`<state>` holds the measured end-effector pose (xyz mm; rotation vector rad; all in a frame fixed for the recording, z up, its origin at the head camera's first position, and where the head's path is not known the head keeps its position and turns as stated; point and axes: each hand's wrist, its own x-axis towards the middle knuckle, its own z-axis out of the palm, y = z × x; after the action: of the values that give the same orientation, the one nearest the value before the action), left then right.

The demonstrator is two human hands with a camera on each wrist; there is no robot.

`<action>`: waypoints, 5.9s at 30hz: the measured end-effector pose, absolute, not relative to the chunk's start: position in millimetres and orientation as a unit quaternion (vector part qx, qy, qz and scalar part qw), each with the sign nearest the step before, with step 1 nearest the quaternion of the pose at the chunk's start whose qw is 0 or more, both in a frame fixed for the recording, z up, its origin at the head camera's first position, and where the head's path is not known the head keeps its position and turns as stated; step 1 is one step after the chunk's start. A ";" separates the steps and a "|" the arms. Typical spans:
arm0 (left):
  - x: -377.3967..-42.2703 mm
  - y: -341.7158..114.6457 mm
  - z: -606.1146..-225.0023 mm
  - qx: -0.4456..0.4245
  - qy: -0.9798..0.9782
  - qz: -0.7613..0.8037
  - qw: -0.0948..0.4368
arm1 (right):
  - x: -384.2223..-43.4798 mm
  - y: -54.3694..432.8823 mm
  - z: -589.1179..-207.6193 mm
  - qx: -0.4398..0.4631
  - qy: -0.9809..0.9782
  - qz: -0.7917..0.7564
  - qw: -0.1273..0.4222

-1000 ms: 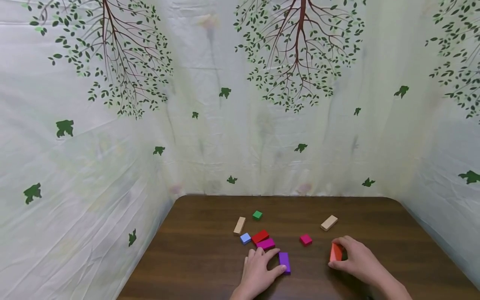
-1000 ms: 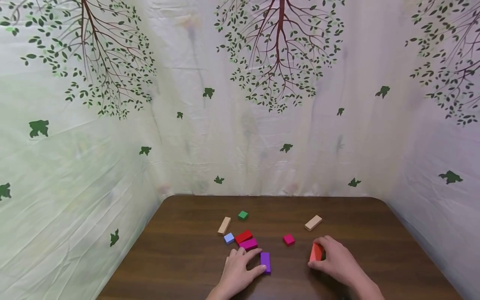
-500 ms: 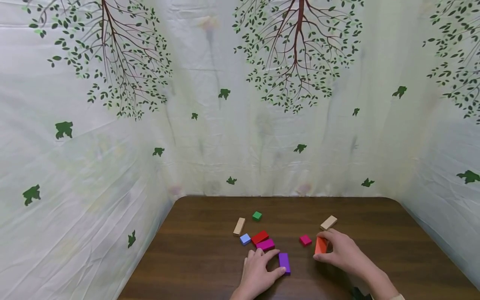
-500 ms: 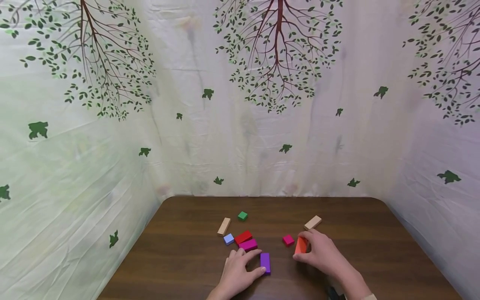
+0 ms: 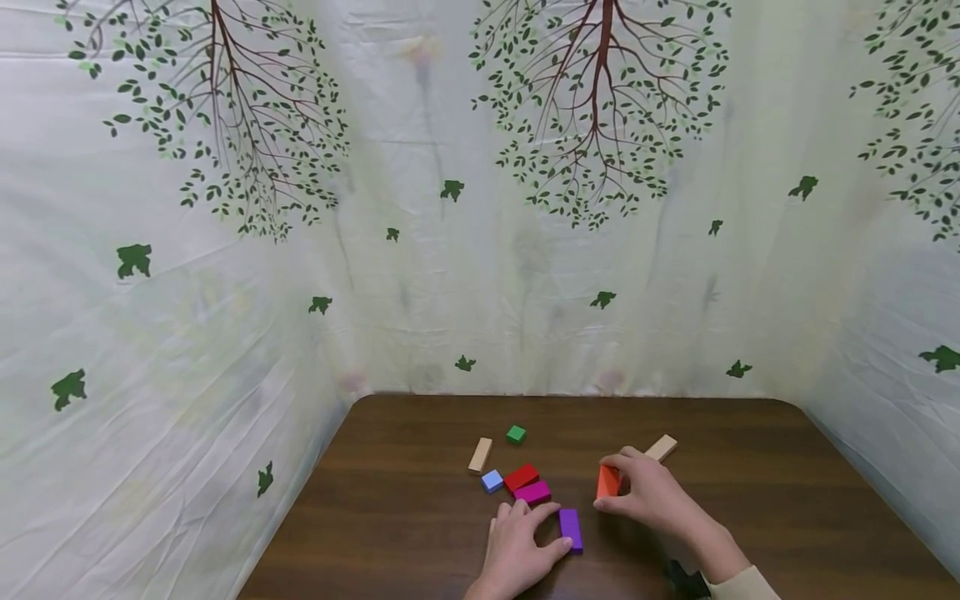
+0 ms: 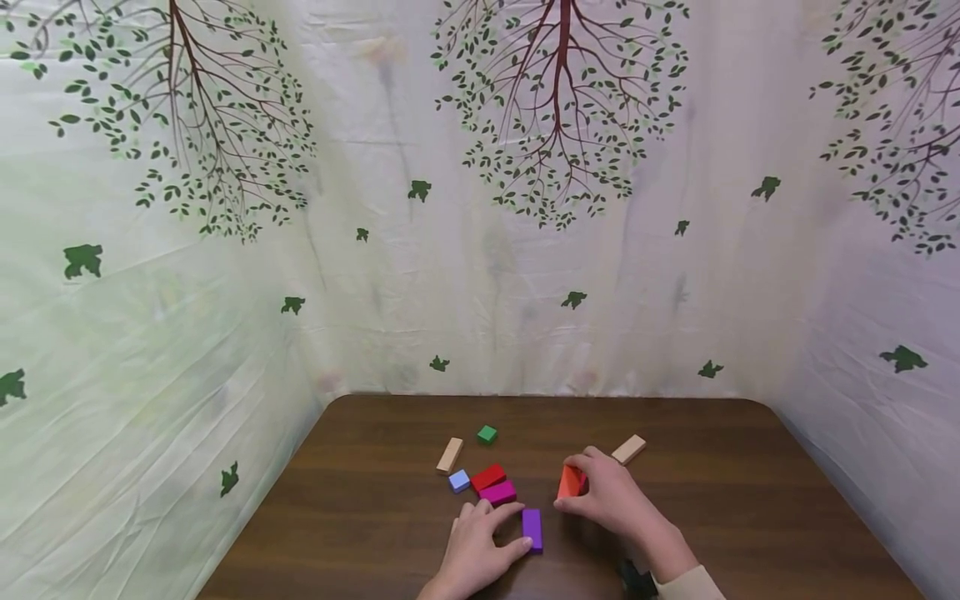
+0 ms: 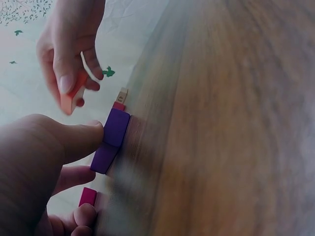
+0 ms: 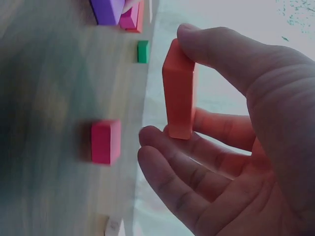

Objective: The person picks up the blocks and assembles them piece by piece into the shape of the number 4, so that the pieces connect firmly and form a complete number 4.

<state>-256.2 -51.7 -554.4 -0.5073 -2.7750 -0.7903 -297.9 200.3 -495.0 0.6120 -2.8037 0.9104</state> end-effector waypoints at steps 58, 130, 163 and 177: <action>-258.9 -52.5 -554.1 -0.157 -0.952 -0.260 0.039 | -326.6 152.8 -533.8 0.270 -0.887 0.374 -0.028; -262.6 -48.9 -539.3 -0.261 -0.928 -0.256 0.067 | -338.0 215.0 -504.9 0.165 -0.909 0.382 0.021; -271.1 -45.5 -545.7 -0.326 -0.930 -0.157 0.062 | -342.2 228.4 -523.2 0.202 -0.910 0.358 -0.057; -271.2 -46.3 -547.9 -0.326 -0.929 -0.159 0.072 | -343.3 229.2 -524.0 0.214 -0.909 0.354 -0.052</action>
<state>-271.2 -46.3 -547.9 -0.9788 -2.7933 -0.4789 -343.3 229.2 -524.0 0.6967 -2.9546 1.1501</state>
